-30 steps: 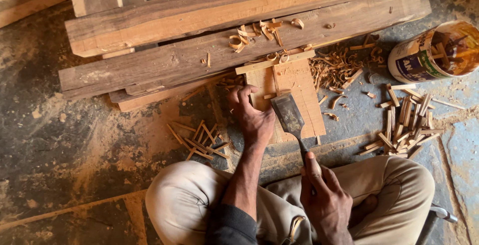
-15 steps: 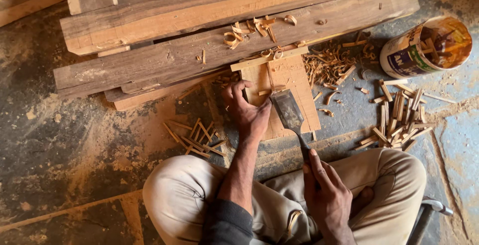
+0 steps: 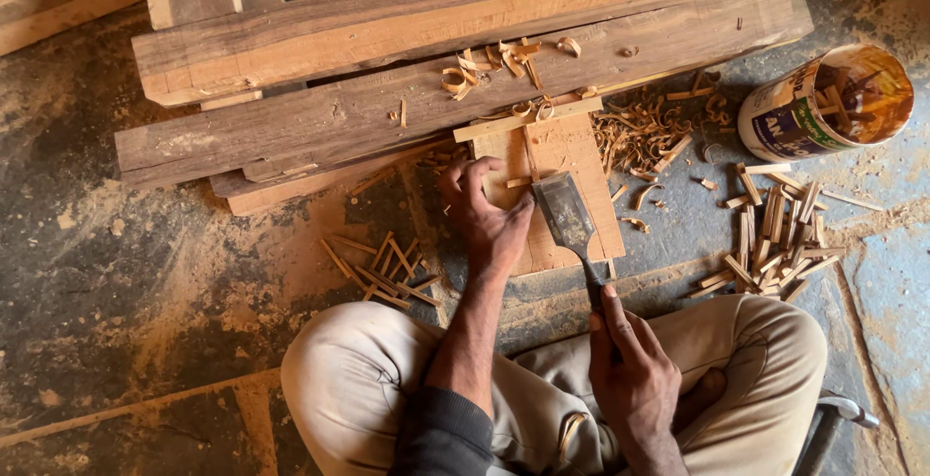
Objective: The person is carving a rectangular wooden block using a chisel and mallet. They repeatedly strike the chisel to remove wood shavings and shape the block. The person occasionally pauses to clear debris from the work surface.
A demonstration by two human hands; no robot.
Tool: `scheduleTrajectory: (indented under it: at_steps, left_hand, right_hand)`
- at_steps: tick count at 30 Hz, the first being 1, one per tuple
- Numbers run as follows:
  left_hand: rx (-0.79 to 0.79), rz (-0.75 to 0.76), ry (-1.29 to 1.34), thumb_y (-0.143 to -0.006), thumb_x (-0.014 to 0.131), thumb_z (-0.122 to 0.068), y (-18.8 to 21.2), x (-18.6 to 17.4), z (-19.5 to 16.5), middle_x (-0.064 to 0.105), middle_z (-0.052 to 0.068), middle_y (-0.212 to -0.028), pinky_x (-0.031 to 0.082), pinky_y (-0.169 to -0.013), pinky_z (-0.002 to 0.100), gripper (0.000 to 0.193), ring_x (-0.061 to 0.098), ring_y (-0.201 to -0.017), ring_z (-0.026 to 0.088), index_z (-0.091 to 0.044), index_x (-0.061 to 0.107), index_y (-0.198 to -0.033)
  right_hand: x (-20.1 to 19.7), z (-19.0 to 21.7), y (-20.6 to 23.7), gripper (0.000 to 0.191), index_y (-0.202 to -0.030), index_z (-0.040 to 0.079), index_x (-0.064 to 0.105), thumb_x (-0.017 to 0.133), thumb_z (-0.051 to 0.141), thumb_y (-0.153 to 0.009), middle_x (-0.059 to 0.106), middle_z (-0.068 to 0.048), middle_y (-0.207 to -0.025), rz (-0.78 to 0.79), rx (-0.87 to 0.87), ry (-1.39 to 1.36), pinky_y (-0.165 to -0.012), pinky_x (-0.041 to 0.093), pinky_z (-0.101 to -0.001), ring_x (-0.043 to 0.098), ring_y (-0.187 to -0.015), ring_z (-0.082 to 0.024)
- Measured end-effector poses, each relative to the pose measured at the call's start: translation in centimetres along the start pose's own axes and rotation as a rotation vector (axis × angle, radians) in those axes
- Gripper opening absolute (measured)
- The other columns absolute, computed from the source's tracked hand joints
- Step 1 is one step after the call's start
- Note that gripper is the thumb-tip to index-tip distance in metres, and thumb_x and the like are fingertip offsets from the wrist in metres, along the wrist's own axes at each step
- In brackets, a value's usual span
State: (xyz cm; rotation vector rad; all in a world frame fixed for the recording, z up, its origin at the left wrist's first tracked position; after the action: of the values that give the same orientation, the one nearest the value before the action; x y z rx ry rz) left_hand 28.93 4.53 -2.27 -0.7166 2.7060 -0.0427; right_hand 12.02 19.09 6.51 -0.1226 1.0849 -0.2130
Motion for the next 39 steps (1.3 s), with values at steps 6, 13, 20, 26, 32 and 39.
scheduleTrajectory:
  at_steps: [6, 13, 20, 26, 32, 39]
  left_hand:
    - [0.212, -0.057, -0.145, -0.068, 0.093, -0.006, 0.7, 0.5, -0.1, 0.048, 0.010, -0.130, 0.054, -0.096, 0.047, 0.056, 0.053, -0.120, 0.028, -0.022, 0.069, -0.116]
    - [0.315, 0.032, -0.046, -0.085, 0.084, 0.000, 1.0, 2.0, 1.5, 0.057, -0.001, -0.085, 0.054, -0.058, 0.027, 0.019, 0.056, -0.075, 0.012, -0.018, 0.077, -0.084]
    - [0.128, 0.163, 0.174, -0.086, 0.075, 0.010, 1.2, 2.0, 2.7, 0.047, -0.003, -0.067, 0.062, -0.070, 0.027, 0.035, 0.051, -0.061, 0.005, -0.007, 0.053, -0.064]
    - [0.118, 0.198, 0.150, -0.078, 0.068, 0.018, 2.2, 1.9, 3.3, 0.050, -0.002, -0.066, 0.064, -0.088, 0.032, 0.030, 0.059, -0.072, 0.010, -0.006, 0.056, -0.067]
    - [0.053, 0.203, 0.164, -0.082, 0.070, 0.011, 2.1, 2.0, 3.6, 0.046, -0.003, -0.070, 0.061, -0.082, 0.029, 0.024, 0.051, -0.069, 0.010, -0.008, 0.056, -0.082]
    - [-0.046, 0.215, 0.183, -0.086, 0.073, 0.005, 1.3, 1.4, 2.0, 0.040, -0.005, -0.076, 0.057, -0.077, 0.027, 0.028, 0.045, -0.071, 0.010, -0.009, 0.058, -0.105]
  right_hand:
    - [-1.3, 1.1, -0.2, 0.041, -0.137, 0.024, 0.069, 0.068, 0.029, -0.096, 0.074, -0.007, -0.082, 0.123, 0.088, 0.136, -0.048, 0.052, -0.0390, 0.068, -0.057, -0.023]
    - [0.4, 1.5, 0.7, 0.050, -0.143, 0.019, 0.060, 0.065, 0.029, -0.094, 0.072, -0.013, -0.082, 0.170, 0.009, 0.242, -0.040, 0.056, -0.0419, 0.069, -0.053, -0.029]
    - [0.8, 1.3, 0.7, 0.047, -0.142, 0.019, 0.061, 0.064, 0.027, -0.096, 0.074, -0.015, -0.087, 0.130, -0.029, 0.214, -0.040, 0.057, -0.0383, 0.072, -0.057, -0.026]
    - [0.9, 1.6, 1.1, 0.047, -0.140, 0.023, 0.065, 0.070, 0.026, -0.094, 0.071, -0.008, -0.079, 0.184, 0.097, 0.189, -0.045, 0.054, -0.0389, 0.068, -0.053, -0.023]
    - [0.1, 4.3, -1.8, 0.045, -0.139, 0.025, 0.066, 0.069, 0.025, -0.094, 0.072, -0.011, -0.093, 0.026, -0.035, 0.275, -0.047, 0.050, -0.0403, 0.065, -0.056, -0.028]
    - [-2.2, 6.7, -6.4, 0.046, -0.137, 0.029, 0.067, 0.072, 0.029, -0.091, 0.073, -0.010, -0.082, 0.170, 0.140, 0.287, -0.044, 0.052, -0.0423, 0.067, -0.051, -0.027]
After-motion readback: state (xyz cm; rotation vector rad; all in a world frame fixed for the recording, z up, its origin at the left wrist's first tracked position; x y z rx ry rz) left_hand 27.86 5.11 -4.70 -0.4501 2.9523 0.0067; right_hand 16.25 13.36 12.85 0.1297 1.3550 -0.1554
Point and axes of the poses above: each hand's wrist, its own y-axis away from the middle knuckle, its own x-axis out of the palm, z = x × y, the point moved 3 cm from there along -y, towards the middle knuckle
